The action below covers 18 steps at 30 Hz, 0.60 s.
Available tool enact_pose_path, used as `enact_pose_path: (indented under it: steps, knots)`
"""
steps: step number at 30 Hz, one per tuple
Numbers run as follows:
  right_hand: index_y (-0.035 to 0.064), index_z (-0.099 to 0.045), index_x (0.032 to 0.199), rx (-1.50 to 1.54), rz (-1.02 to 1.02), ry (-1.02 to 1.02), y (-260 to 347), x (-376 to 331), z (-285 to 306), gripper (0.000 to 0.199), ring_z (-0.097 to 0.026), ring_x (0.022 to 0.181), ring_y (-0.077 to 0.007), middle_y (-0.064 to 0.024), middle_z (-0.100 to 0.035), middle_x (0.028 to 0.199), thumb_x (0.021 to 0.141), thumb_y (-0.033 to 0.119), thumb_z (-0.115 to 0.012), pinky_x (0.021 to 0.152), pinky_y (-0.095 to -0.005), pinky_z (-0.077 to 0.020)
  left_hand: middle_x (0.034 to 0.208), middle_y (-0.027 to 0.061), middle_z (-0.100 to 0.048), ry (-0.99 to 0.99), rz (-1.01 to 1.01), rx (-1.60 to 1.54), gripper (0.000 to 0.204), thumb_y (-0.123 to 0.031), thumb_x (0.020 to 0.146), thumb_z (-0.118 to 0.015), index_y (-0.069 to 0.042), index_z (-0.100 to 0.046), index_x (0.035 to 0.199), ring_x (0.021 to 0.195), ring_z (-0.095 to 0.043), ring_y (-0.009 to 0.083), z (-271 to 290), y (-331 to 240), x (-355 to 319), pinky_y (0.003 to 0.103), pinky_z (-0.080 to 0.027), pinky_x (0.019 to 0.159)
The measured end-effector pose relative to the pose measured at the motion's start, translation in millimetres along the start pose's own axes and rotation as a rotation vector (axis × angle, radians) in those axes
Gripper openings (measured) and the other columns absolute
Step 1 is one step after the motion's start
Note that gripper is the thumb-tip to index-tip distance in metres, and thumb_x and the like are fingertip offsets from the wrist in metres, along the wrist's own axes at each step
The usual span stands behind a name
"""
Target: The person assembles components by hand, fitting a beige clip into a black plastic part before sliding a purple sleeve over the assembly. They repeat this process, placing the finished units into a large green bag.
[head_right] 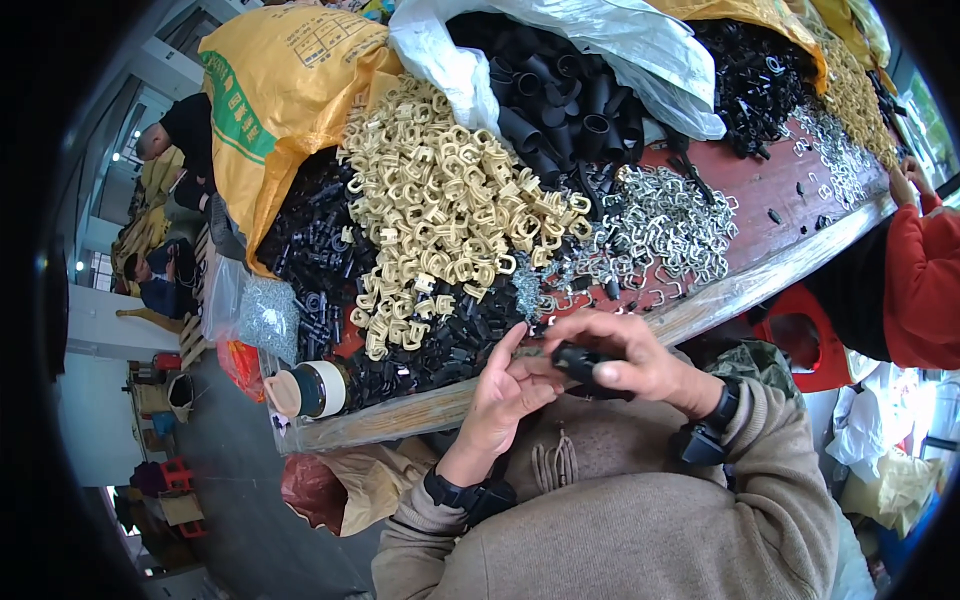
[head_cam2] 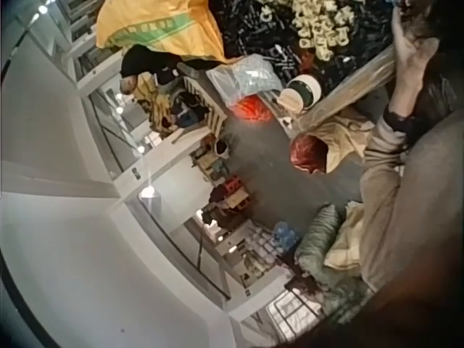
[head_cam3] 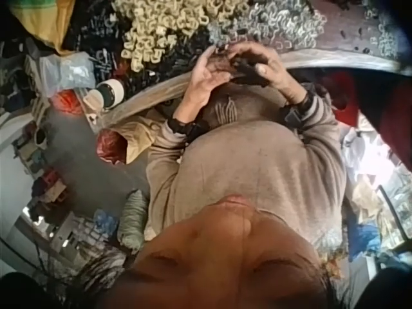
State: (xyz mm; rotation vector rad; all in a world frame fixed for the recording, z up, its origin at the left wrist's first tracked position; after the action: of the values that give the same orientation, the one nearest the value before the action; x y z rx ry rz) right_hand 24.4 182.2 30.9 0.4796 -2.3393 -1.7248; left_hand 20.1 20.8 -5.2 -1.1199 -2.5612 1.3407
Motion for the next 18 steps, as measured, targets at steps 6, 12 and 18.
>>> enact_pose_path:
  steps: [6, 12, 18]
  knots:
    - [-0.0061, -0.047, 0.106, -0.044, 0.009, 0.109, 0.8, -2.7, -15.8, 0.075, -0.049, 0.096, -0.0195, -0.0118, -0.052, 0.101, 0.065, 0.056, -0.057, 0.086, -0.031, -0.0359, 0.099, 0.0131, -0.051, -0.131, -0.21, 0.11, 0.07, -0.031, 0.079, -0.057, 0.003, -0.019, 0.126, 0.088, -0.052, 0.017, -11.6, -18.2, 21.4, 0.03, -0.041, 0.083]
    - [-0.0064, -0.045, 0.106, 0.001, -0.001, 0.285, 3.3, 16.9, -31.8, 0.077, -0.049, 0.094, -0.0184, -0.011, -0.051, 0.1, 0.063, 0.055, -0.061, 0.083, -0.0301, -0.0372, 0.096, 0.0135, -0.052, -0.048, -0.295, 0.16, 0.07, -0.044, 0.081, -0.048, 0.005, -0.023, 0.124, 0.085, -0.052, 0.0159, -22.7, -38.0, 30.0, 0.027, -0.041, 0.078]
    - [-0.0037, -0.045, 0.103, 0.169, -0.005, 0.265, -13.4, 13.9, -32.2, 0.058, -0.047, 0.091, -0.0141, -0.0073, -0.049, 0.095, 0.072, 0.042, -0.062, 0.081, -0.0277, -0.0378, 0.093, 0.0134, -0.051, 0.036, -0.166, 0.136, 0.064, -0.044, 0.083, -0.044, 0.005, -0.03, 0.12, 0.085, -0.052, 0.016, -28.0, -28.7, 26.3, 0.027, -0.041, 0.077]
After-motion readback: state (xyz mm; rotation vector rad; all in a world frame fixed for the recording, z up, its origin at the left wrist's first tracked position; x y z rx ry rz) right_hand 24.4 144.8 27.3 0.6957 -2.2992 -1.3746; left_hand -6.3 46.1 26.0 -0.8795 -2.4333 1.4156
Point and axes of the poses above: each hand's wrist, its own x-axis towards the middle knuckle, its own z-axis out of the back of the hand, y = z × x, the point moved 3 cm from there along x, towards the middle knuckle
